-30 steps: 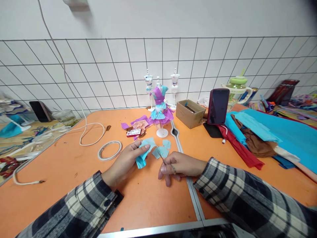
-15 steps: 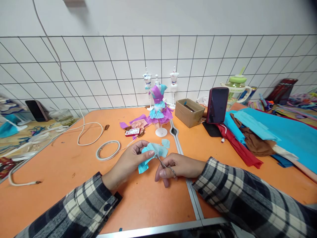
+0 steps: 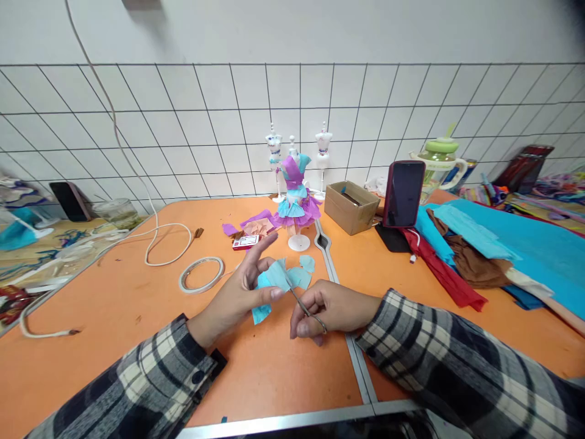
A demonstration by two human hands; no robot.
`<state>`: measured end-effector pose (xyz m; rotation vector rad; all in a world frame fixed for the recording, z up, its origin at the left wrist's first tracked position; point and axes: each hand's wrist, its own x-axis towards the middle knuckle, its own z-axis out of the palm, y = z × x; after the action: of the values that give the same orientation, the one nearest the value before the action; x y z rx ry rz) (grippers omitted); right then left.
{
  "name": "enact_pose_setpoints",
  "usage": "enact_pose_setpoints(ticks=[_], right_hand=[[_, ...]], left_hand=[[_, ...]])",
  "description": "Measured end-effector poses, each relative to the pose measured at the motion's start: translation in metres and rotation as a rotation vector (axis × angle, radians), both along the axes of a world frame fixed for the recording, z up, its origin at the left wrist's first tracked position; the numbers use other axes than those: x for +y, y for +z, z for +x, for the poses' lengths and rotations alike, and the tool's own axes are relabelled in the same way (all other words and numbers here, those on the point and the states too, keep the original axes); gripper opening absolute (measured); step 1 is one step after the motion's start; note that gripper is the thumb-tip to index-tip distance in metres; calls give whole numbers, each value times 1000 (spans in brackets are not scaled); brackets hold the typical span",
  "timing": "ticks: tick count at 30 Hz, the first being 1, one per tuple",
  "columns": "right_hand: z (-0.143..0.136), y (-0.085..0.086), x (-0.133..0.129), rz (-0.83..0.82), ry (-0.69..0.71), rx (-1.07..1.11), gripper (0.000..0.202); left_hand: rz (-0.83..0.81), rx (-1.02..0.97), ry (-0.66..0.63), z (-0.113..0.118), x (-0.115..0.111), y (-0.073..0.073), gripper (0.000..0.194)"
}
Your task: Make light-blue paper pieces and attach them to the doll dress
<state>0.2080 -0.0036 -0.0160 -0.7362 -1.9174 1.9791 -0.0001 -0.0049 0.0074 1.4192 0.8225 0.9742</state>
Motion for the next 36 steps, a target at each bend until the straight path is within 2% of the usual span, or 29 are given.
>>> enact_pose_setpoints(ticks=[4, 10, 15, 20, 23, 30, 36], right_hand=[[0, 0, -1, -45, 79, 43, 43], [-1, 1, -3, -102, 124, 90, 41], [0, 0, -2, -107, 145, 105, 41], [1, -1, -2, -115, 174, 107, 41], [1, -2, -2, -97, 181, 104, 44], [0, 1, 0, -37, 250, 126, 60], [-1, 5, 0, -20, 247, 148, 61]], left_hand=[[-1, 38, -76, -3, 0, 2, 46], [66, 109, -78, -4, 6, 1, 27], [9, 78, -83, -2, 4, 0, 31], [-71, 73, -110, -5, 4, -7, 38], [-62, 122, -88, -5, 5, -10, 40], [15, 173, -142, -5, 9, -13, 42], [-34, 154, -155, -6, 8, -14, 40]])
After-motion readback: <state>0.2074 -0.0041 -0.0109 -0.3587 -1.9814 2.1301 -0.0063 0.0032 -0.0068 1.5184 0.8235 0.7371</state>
